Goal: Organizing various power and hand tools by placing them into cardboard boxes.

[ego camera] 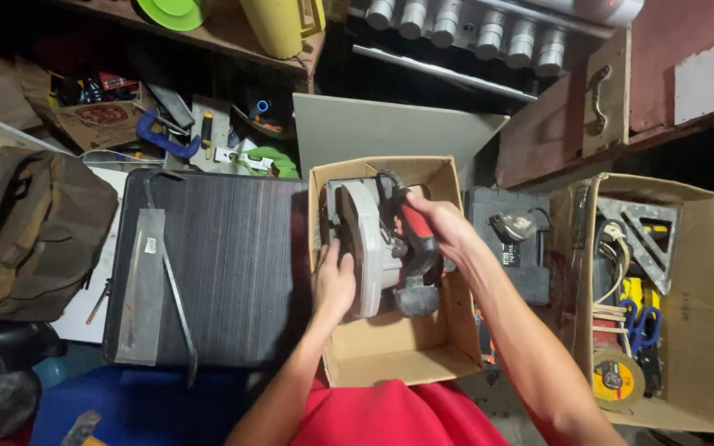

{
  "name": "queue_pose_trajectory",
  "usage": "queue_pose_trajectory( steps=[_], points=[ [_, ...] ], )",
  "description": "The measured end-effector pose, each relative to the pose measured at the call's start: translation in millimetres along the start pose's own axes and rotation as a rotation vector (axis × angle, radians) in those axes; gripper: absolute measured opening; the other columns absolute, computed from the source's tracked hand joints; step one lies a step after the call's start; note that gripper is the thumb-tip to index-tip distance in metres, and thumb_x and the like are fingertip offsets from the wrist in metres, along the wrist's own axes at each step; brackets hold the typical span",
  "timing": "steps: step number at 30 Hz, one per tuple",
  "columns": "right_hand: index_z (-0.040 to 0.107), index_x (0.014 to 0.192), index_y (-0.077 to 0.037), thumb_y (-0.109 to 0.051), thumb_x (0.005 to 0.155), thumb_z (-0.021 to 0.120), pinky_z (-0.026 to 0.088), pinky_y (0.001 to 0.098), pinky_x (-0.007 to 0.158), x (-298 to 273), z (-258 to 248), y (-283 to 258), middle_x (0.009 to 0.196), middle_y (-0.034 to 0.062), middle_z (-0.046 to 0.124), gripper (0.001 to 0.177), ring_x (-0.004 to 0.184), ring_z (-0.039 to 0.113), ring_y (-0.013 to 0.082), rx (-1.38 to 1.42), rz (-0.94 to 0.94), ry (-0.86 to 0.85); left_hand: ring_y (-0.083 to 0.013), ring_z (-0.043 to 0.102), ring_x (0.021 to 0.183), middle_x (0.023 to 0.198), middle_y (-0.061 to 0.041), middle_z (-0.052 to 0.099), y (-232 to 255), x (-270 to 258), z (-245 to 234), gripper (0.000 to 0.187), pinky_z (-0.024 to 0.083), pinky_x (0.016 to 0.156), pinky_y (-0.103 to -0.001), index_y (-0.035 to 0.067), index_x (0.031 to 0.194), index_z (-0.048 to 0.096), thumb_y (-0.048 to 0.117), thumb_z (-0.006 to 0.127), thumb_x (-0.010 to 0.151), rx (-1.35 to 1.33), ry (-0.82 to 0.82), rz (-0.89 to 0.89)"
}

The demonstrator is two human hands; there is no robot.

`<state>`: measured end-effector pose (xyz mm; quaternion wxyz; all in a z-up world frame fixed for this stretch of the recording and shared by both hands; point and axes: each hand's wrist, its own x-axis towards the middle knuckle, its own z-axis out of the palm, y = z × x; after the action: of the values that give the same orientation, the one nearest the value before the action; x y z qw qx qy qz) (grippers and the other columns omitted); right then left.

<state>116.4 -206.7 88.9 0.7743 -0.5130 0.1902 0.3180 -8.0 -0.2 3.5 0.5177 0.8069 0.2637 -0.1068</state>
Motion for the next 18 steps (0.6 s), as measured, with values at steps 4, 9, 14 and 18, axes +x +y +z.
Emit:
queue_pose_trajectory(
  steps=[4,9,14,18],
  points=[
    [0.063,0.126,0.012,-0.033,0.099,0.066,0.059,0.0355,0.078,-24,-2,11,0.107,0.0196,0.071,0.053,0.086,0.071,0.0214,-0.159,-0.104,0.04,-0.0332,0.061,0.142,0.147,-0.019,0.066,4,-28,-40,0.042,0.046,0.121,-0.041,0.013,0.143,0.059,0.035,0.047,0.108,0.002,0.275,0.518],
    [0.039,0.157,-0.005,-0.028,0.093,0.065,0.05,0.0298,0.104,-60,15,43,0.141,0.0098,0.06,0.072,0.115,0.067,0.0182,-0.354,-0.86,-0.129,-0.0459,0.058,0.123,0.137,-0.024,0.059,8,-21,-60,0.07,0.045,0.105,-0.048,0.015,0.159,0.036,0.042,0.056,0.097,0.099,0.083,0.159],
    [0.053,0.146,-0.001,-0.008,0.091,0.071,0.053,0.0323,0.099,-56,35,58,0.132,0.0115,0.067,0.058,0.11,0.067,0.0203,-0.553,-0.916,0.258,-0.0443,0.058,0.126,0.141,-0.022,0.059,-32,6,-24,0.068,0.044,0.106,-0.049,0.012,0.159,0.031,0.048,0.044,0.102,-0.13,0.079,0.133],
    [0.06,0.14,-0.001,-0.004,0.091,0.072,0.047,0.0365,0.109,-41,43,56,0.143,0.0185,0.065,0.051,0.129,0.063,0.0265,-0.678,-1.079,0.363,-0.0418,0.057,0.131,0.144,-0.019,0.059,-19,1,-26,0.073,0.042,0.111,-0.047,0.016,0.161,0.028,0.053,0.038,0.099,-0.092,0.016,0.002]
  ],
)
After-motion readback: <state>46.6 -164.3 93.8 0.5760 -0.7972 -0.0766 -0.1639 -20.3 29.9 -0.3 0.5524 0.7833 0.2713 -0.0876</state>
